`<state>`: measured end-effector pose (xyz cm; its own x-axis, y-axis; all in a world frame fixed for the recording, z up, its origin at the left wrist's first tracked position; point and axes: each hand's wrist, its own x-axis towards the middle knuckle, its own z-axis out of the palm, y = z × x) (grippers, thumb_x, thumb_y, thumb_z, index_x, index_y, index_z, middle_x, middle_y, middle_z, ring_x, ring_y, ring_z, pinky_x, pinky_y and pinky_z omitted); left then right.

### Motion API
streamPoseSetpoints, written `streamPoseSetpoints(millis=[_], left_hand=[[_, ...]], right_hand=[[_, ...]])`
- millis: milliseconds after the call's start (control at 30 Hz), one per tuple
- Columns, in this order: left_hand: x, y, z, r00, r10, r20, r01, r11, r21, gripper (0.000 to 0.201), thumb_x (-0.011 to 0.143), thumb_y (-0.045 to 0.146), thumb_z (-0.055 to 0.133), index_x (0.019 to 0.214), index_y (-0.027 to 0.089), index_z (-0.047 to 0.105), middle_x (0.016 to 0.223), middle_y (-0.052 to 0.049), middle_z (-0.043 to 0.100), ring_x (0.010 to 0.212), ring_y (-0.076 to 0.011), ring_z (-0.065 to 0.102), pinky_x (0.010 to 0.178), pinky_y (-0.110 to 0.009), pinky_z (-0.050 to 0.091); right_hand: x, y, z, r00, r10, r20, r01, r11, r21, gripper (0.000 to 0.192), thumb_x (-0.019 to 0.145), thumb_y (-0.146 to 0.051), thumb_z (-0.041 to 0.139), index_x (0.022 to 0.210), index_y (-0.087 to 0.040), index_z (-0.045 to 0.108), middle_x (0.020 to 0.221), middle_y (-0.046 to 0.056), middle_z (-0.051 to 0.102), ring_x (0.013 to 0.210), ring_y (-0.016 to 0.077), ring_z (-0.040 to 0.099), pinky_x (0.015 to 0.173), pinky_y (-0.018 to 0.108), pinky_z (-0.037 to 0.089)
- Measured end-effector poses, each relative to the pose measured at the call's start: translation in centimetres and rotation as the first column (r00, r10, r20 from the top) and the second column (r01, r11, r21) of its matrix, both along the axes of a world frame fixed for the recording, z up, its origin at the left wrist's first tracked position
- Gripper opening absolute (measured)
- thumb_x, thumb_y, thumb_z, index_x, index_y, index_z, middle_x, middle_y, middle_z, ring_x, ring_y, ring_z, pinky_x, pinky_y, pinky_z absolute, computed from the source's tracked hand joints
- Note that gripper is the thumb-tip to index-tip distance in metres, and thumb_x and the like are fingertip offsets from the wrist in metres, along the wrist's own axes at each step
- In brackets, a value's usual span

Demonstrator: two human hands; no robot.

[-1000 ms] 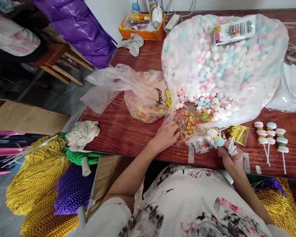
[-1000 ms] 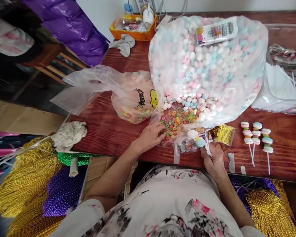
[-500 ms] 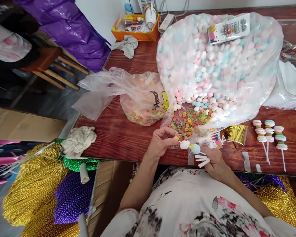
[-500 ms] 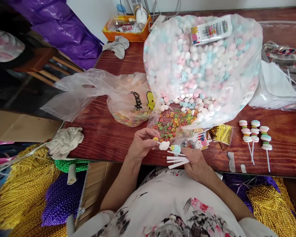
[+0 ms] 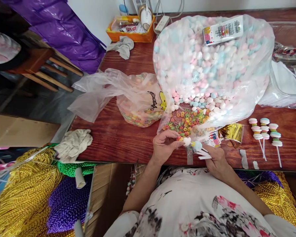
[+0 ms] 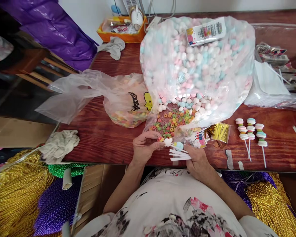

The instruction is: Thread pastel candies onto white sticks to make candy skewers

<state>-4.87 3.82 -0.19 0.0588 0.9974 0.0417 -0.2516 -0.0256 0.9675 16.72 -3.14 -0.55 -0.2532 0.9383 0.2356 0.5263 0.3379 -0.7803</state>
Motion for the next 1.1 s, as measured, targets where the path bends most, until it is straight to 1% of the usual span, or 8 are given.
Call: streamPoseSetpoints(millis=[100, 367, 533, 633, 767, 867, 1000, 1100], left_hand=[[0.0, -0.5, -0.2, 0.998, -0.051, 0.047, 0.054, 0.997, -0.063, 0.030, 0.057, 0.022, 0.094, 0.075, 0.017, 0.070, 0.081, -0.001, 0.073, 0.053, -0.0083, 0.061, 0.041, -0.018, 0.050], [0.6, -0.9, 0.3, 0.989, -0.047, 0.143, 0.061, 0.993, -0.099, 0.022, 0.073, 0.035, 0.084, 0.074, 0.017, 0.072, 0.077, -0.002, 0.070, 0.050, -0.0076, 0.057, 0.041, -0.019, 0.047], [1.2, -1.1, 0.4, 0.969, 0.052, 0.240, -0.037, 0.997, -0.068, 0.019, 0.069, 0.028, 0.087, 0.070, 0.018, 0.071, 0.079, -0.001, 0.071, 0.072, -0.0116, 0.066, 0.060, -0.021, 0.055], [1.4, -1.1, 0.2, 0.950, 0.084, 0.301, -0.059, 0.994, -0.093, 0.017, 0.067, 0.023, 0.088, 0.072, 0.019, 0.072, 0.082, 0.000, 0.071, 0.077, -0.0124, 0.067, 0.059, -0.019, 0.054], [1.6, -1.1, 0.0, 0.940, 0.104, 0.324, -0.047, 0.983, -0.179, 0.019, 0.064, 0.025, 0.090, 0.073, 0.019, 0.074, 0.081, 0.000, 0.071, 0.072, -0.0115, 0.065, 0.057, -0.020, 0.053], [1.7, -1.1, 0.0, 0.944, 0.096, 0.316, -0.017, 0.969, -0.246, 0.024, 0.065, 0.032, 0.090, 0.083, 0.020, 0.079, 0.084, -0.001, 0.070, 0.070, -0.0102, 0.063, 0.060, -0.021, 0.053], [1.8, -1.1, 0.2, 0.957, 0.035, 0.288, 0.033, 0.972, -0.231, 0.024, 0.068, 0.035, 0.089, 0.081, 0.017, 0.080, 0.094, -0.004, 0.069, 0.080, -0.0117, 0.063, 0.067, -0.021, 0.055], [2.2, -1.2, 0.4, 0.947, -0.026, 0.321, 0.097, 0.974, -0.206, 0.022, 0.075, 0.036, 0.084, 0.084, 0.017, 0.078, 0.090, -0.005, 0.069, 0.082, -0.0142, 0.066, 0.073, -0.025, 0.057]], right_hand=[[-0.2, -0.1, -0.2, 0.998, 0.003, -0.064, -0.002, 1.000, 0.011, 0.039, 0.085, -0.005, 0.040, 0.108, -0.021, 0.068, 0.080, 0.004, 0.072, 0.068, 0.0184, 0.067, 0.062, 0.029, 0.053], [-1.4, -0.3, -0.3, 0.992, -0.016, -0.122, 0.009, 0.998, -0.054, 0.022, 0.093, -0.009, 0.042, 0.082, -0.021, 0.057, 0.062, -0.001, 0.055, 0.053, 0.0137, 0.049, 0.052, 0.026, 0.038], [-2.1, -0.5, -0.9, 0.975, -0.051, -0.218, 0.021, 0.990, -0.136, 0.024, 0.100, -0.019, 0.044, 0.078, -0.021, 0.054, 0.060, -0.003, 0.048, 0.053, 0.0129, 0.041, 0.052, 0.026, 0.034], [-2.3, -0.6, -1.0, 0.967, -0.051, -0.248, 0.009, 0.986, -0.166, 0.029, 0.102, -0.024, 0.045, 0.073, -0.022, 0.050, 0.059, -0.004, 0.043, 0.052, 0.0122, 0.038, 0.051, 0.025, 0.032], [-2.3, -0.6, -0.7, 0.976, 0.021, -0.218, -0.044, 0.994, -0.101, 0.028, 0.100, -0.019, 0.042, 0.074, -0.021, 0.051, 0.060, -0.003, 0.049, 0.054, 0.0124, 0.043, 0.054, 0.024, 0.036], [-1.9, -0.6, -0.4, 0.979, 0.078, -0.189, -0.083, 0.996, -0.021, 0.028, 0.096, -0.010, 0.037, 0.085, -0.021, 0.061, 0.066, 0.000, 0.058, 0.057, 0.0137, 0.051, 0.058, 0.025, 0.042], [-1.6, -0.6, -0.5, 0.981, 0.079, -0.175, -0.066, 0.995, 0.082, 0.035, 0.093, -0.008, 0.036, 0.108, -0.021, 0.066, 0.076, 0.003, 0.068, 0.064, 0.0170, 0.061, 0.063, 0.027, 0.049], [-1.7, -0.6, -1.0, 0.981, 0.060, -0.184, -0.041, 0.994, 0.105, 0.032, 0.095, -0.012, 0.037, 0.108, -0.021, 0.066, 0.076, 0.003, 0.068, 0.064, 0.0168, 0.061, 0.062, 0.027, 0.049]])
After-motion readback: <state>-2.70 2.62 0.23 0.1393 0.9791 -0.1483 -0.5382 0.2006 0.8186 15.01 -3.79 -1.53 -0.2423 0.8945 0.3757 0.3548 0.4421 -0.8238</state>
